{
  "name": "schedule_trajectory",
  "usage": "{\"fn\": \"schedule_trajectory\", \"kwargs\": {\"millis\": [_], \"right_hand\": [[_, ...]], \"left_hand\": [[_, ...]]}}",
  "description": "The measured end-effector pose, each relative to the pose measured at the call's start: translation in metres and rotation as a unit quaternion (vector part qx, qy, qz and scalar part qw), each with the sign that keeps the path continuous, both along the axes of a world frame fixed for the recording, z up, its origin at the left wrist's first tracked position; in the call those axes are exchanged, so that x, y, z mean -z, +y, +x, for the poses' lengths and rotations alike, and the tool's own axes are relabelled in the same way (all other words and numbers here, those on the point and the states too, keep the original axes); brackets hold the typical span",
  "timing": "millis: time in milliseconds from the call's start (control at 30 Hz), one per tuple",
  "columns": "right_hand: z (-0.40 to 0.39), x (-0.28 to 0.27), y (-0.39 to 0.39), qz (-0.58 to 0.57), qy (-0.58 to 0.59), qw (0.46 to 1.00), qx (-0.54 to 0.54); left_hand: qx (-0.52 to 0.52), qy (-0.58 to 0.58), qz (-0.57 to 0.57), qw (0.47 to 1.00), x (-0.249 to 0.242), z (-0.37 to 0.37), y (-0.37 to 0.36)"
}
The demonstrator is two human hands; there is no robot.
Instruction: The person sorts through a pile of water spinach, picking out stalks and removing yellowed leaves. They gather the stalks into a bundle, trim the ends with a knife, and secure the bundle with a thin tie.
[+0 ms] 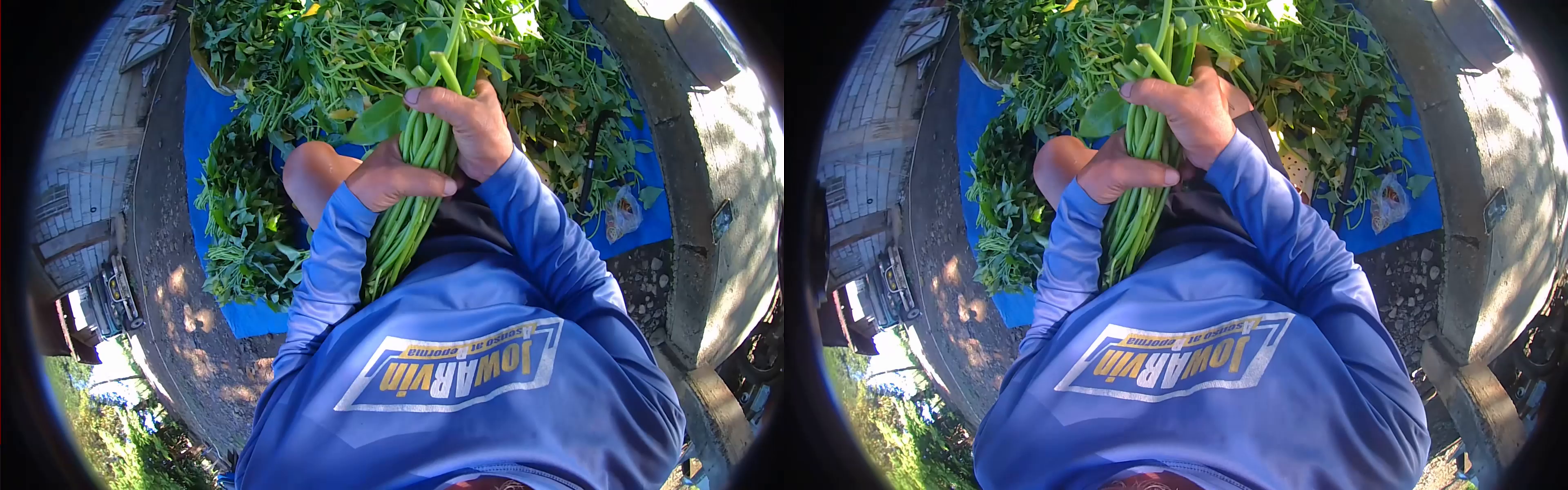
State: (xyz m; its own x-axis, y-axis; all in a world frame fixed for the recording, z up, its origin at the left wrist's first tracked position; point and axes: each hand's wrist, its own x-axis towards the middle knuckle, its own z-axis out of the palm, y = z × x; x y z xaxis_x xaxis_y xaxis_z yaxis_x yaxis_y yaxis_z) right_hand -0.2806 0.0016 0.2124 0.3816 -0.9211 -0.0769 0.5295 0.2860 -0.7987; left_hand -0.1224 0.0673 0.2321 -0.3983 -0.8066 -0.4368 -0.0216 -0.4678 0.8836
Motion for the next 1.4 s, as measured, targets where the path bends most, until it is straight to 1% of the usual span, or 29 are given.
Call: {"fn": "schedule_trajectory", "kwargs": {"millis": [33,100,133,167,233,267,333,367,400,433,467,567,633,700,767,800,900,1000,1067,1100,1133,1167,1233,1267,1367,1400], "right_hand": [[-0.004,0.002,-0.006,-0.007,0.023,0.999,-0.037],[-0.027,0.004,-0.007,-0.030,0.061,0.996,-0.066],[-0.042,0.007,-0.008,-0.041,0.081,0.993,-0.080],[-0.060,0.021,-0.017,-0.023,-0.008,0.992,-0.122],[-0.080,0.014,-0.016,0.062,-0.065,0.995,-0.051],[-0.081,0.014,-0.015,0.043,0.028,0.998,-0.025],[-0.078,0.014,-0.004,0.011,0.212,0.977,0.028],[-0.076,0.012,0.005,-0.018,0.186,0.982,-0.028],[-0.069,0.005,0.012,-0.019,0.199,0.977,-0.070],[-0.058,-0.001,0.017,-0.019,0.211,0.971,-0.110],[-0.047,0.000,0.016,-0.031,0.190,0.973,-0.126],[-0.026,0.002,0.009,-0.036,0.182,0.980,-0.073],[-0.024,0.004,0.001,-0.033,0.148,0.984,-0.094],[-0.020,0.003,0.000,-0.019,0.144,0.985,-0.093],[-0.020,-0.002,0.007,0.015,0.122,0.990,-0.076],[-0.020,-0.004,0.010,0.031,0.111,0.991,-0.066],[-0.022,0.002,0.017,0.014,0.108,0.994,-0.013],[-0.020,0.000,0.026,-0.026,0.123,0.991,0.035],[-0.014,-0.001,0.034,-0.145,0.126,0.976,0.102],[-0.012,0.000,0.036,-0.203,0.127,0.962,0.134],[-0.015,0.003,0.028,-0.361,0.173,0.900,0.170],[-0.015,0.003,0.022,-0.374,0.205,0.890,0.163],[-0.015,-0.003,0.015,-0.394,0.270,0.866,0.150],[-0.010,0.005,0.013,-0.269,0.242,0.924,0.125],[-0.007,0.011,0.007,-0.248,0.281,0.918,0.128],[-0.005,0.010,0.007,-0.191,0.270,0.938,0.102]], "left_hand": [[-0.025,0.010,0.011,1.000,-0.001,0.001,-0.002],[-0.067,0.032,0.049,0.996,-0.004,-0.002,0.006],[-0.063,0.042,0.055,0.996,-0.021,-0.008,0.007],[-0.061,0.041,0.056,0.996,-0.019,-0.006,0.006],[-0.054,0.036,0.057,0.996,-0.013,0.003,0.002],[-0.048,0.039,0.053,0.997,-0.011,0.010,0.000],[-0.076,0.072,0.057,0.993,-0.014,0.019,-0.001],[-0.088,0.087,0.061,0.990,-0.015,0.023,0.000],[-0.081,0.085,0.062,0.991,-0.006,0.032,-0.001],[-0.088,0.085,0.057,0.991,-0.008,0.033,-0.002],[-0.094,0.086,0.052,0.991,-0.010,0.033,-0.002],[-0.090,0.093,0.042,0.991,-0.011,0.034,-0.002],[-0.091,0.097,0.061,0.989,-0.007,0.041,-0.003],[-0.130,0.108,0.060,0.984,-0.005,0.040,0.003],[-0.144,0.092,0.052,0.984,-0.008,0.039,0.001],[-0.163,0.119,0.051,0.978,-0.002,0.040,0.002],[-0.141,0.064,0.069,0.985,0.001,0.051,-0.001],[-0.155,0.062,0.061,0.984,0.001,0.046,-0.003],[-0.169,0.011,0.089,0.981,-0.007,0.042,-0.006],[-0.176,-0.015,0.104,0.979,-0.010,0.039,-0.008],[-0.172,-0.009,0.082,0.982,-0.006,0.037,-0.010],[-0.167,-0.002,0.060,0.984,-0.003,0.035,-0.012],[-0.158,0.011,0.088,0.983,-0.003,0.031,-0.011],[-0.133,0.019,0.083,0.988,0.003,0.037,-0.013],[-0.137,0.117,0.064,0.982,-0.007,0.028,-0.009],[-0.126,0.139,0.063,0.980,-0.004,0.026,-0.010]]}}
